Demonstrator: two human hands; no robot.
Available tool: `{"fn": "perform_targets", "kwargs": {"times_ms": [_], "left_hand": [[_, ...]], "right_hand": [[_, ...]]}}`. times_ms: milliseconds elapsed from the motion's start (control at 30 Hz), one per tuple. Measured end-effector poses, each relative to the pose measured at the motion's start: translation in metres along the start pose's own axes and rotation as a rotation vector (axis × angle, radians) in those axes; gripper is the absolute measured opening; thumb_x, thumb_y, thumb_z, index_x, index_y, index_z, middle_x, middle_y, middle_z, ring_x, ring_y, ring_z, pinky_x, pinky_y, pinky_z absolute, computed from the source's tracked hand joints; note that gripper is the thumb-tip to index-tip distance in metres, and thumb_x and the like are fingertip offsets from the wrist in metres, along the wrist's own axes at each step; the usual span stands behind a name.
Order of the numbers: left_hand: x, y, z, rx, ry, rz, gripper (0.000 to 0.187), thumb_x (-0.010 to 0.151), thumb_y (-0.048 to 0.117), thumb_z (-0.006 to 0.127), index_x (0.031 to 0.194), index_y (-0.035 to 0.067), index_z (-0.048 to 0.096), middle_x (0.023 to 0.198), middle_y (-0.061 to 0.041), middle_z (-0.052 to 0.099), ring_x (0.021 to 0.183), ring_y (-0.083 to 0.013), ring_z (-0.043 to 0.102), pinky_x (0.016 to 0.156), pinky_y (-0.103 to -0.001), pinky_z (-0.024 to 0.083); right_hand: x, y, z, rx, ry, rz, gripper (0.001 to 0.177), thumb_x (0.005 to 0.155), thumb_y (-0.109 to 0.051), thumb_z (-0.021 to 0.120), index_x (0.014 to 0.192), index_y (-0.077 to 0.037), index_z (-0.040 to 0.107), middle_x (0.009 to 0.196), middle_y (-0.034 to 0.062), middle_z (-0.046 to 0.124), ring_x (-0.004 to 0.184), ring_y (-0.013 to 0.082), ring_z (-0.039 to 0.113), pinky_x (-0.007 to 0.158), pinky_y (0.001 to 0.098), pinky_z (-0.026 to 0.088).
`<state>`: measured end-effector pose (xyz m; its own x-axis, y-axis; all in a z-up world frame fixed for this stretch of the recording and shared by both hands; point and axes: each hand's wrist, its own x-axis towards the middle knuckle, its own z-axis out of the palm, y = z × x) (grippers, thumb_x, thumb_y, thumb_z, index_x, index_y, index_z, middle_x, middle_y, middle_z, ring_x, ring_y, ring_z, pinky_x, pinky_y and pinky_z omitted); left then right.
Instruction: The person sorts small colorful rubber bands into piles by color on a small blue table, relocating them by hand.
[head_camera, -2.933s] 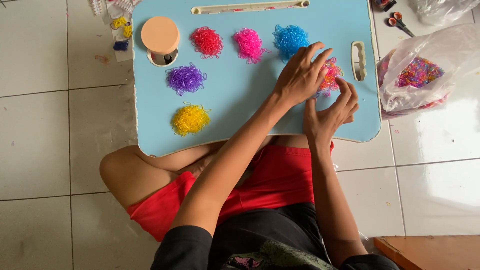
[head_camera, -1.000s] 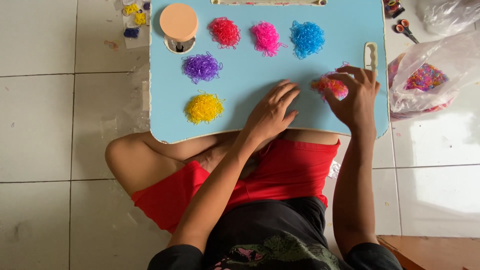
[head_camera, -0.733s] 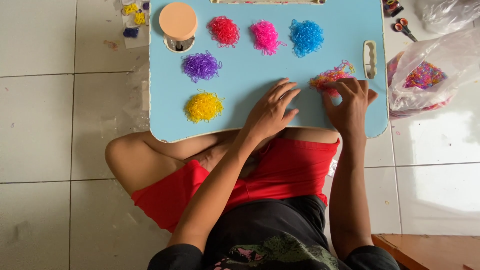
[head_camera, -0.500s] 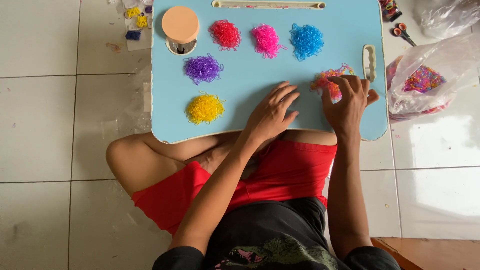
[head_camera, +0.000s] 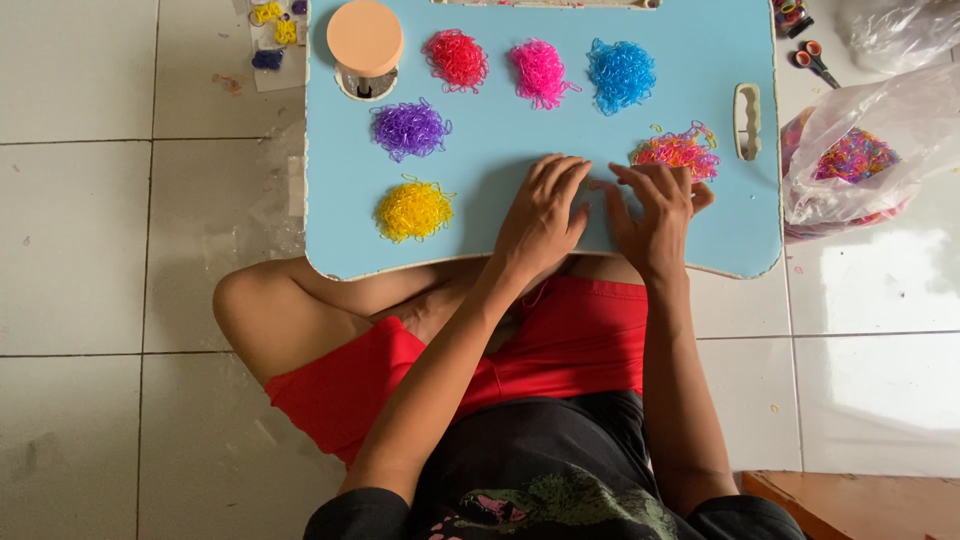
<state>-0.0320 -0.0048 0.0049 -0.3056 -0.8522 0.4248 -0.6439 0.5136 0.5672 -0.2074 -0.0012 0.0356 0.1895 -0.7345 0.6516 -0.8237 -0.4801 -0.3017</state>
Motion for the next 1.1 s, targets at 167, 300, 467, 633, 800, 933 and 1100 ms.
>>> {"fn": "perform_targets", "kwargs": {"times_ms": [167, 300, 467, 633, 800, 933, 1100], "left_hand": [[-0.001, -0.002, 0.006, 0.072, 0.031, 0.03, 0.037, 0.097, 0.015, 0.065, 0.133, 0.005, 0.061, 0.128, -0.012, 0.059, 0.135, -0.0335, 0.052, 0.118, -0.047, 0.042], [-0.002, -0.005, 0.01, 0.118, 0.105, 0.093, 0.019, 0.094, 0.014, 0.069, 0.11, 0.005, 0.073, 0.122, -0.012, 0.059, 0.13, -0.0331, 0.054, 0.114, -0.047, 0.045], [-0.004, -0.005, 0.013, 0.135, 0.151, 0.066, 0.019, 0.097, 0.016, 0.066, 0.11, 0.004, 0.073, 0.119, -0.012, 0.059, 0.128, -0.0326, 0.056, 0.11, -0.046, 0.048], [-0.004, -0.006, 0.014, 0.138, 0.145, 0.07, 0.023, 0.096, 0.017, 0.067, 0.113, 0.003, 0.069, 0.118, -0.012, 0.058, 0.127, -0.0337, 0.056, 0.109, -0.047, 0.048], [-0.004, -0.004, 0.011, 0.124, 0.122, 0.049, 0.03, 0.096, 0.016, 0.068, 0.123, 0.006, 0.062, 0.119, -0.01, 0.057, 0.128, -0.0332, 0.055, 0.109, -0.047, 0.049], [-0.004, -0.003, 0.012, 0.132, 0.101, 0.043, 0.032, 0.096, 0.018, 0.068, 0.126, 0.008, 0.062, 0.121, -0.009, 0.058, 0.129, -0.032, 0.055, 0.107, -0.047, 0.05], [-0.004, -0.003, 0.011, 0.164, 0.107, 0.053, 0.03, 0.096, 0.019, 0.067, 0.124, 0.009, 0.064, 0.12, -0.008, 0.056, 0.129, -0.0304, 0.054, 0.102, -0.044, 0.052]], "right_hand": [[-0.012, 0.016, 0.004, 0.009, 0.01, 0.013, 0.015, 0.096, -0.011, 0.075, 0.11, -0.015, 0.078, 0.098, 0.0041, 0.07, 0.092, 0.0242, 0.056, 0.085, 0.042, 0.029], [-0.009, 0.007, 0.004, -0.089, -0.042, -0.086, 0.011, 0.092, -0.019, 0.078, 0.103, -0.021, 0.079, 0.099, 0.0021, 0.068, 0.09, 0.0215, 0.054, 0.083, 0.0414, 0.027], [-0.01, 0.006, 0.003, -0.074, -0.033, -0.059, 0.008, 0.091, -0.018, 0.08, 0.099, -0.018, 0.08, 0.097, 0.0041, 0.069, 0.089, 0.0224, 0.054, 0.084, 0.0418, 0.028], [-0.014, 0.013, 0.007, -0.033, -0.046, -0.048, 0.003, 0.094, -0.017, 0.078, 0.096, -0.015, 0.078, 0.095, 0.0063, 0.07, 0.091, 0.0239, 0.058, 0.085, 0.0425, 0.029], [-0.018, 0.02, 0.012, 0.018, -0.058, -0.037, 0.008, 0.104, -0.018, 0.068, 0.102, -0.014, 0.075, 0.094, 0.0066, 0.07, 0.092, 0.0257, 0.062, 0.087, 0.0434, 0.031], [-0.021, 0.024, 0.014, 0.005, -0.062, -0.03, 0.008, 0.105, -0.018, 0.069, 0.101, -0.014, 0.075, 0.093, 0.006, 0.071, 0.092, 0.0251, 0.062, 0.088, 0.043, 0.032], [-0.022, 0.028, 0.017, -0.002, -0.033, -0.021, 0.009, 0.103, -0.016, 0.069, 0.102, -0.012, 0.077, 0.093, 0.0077, 0.074, 0.092, 0.0255, 0.065, 0.089, 0.0433, 0.033]]}}
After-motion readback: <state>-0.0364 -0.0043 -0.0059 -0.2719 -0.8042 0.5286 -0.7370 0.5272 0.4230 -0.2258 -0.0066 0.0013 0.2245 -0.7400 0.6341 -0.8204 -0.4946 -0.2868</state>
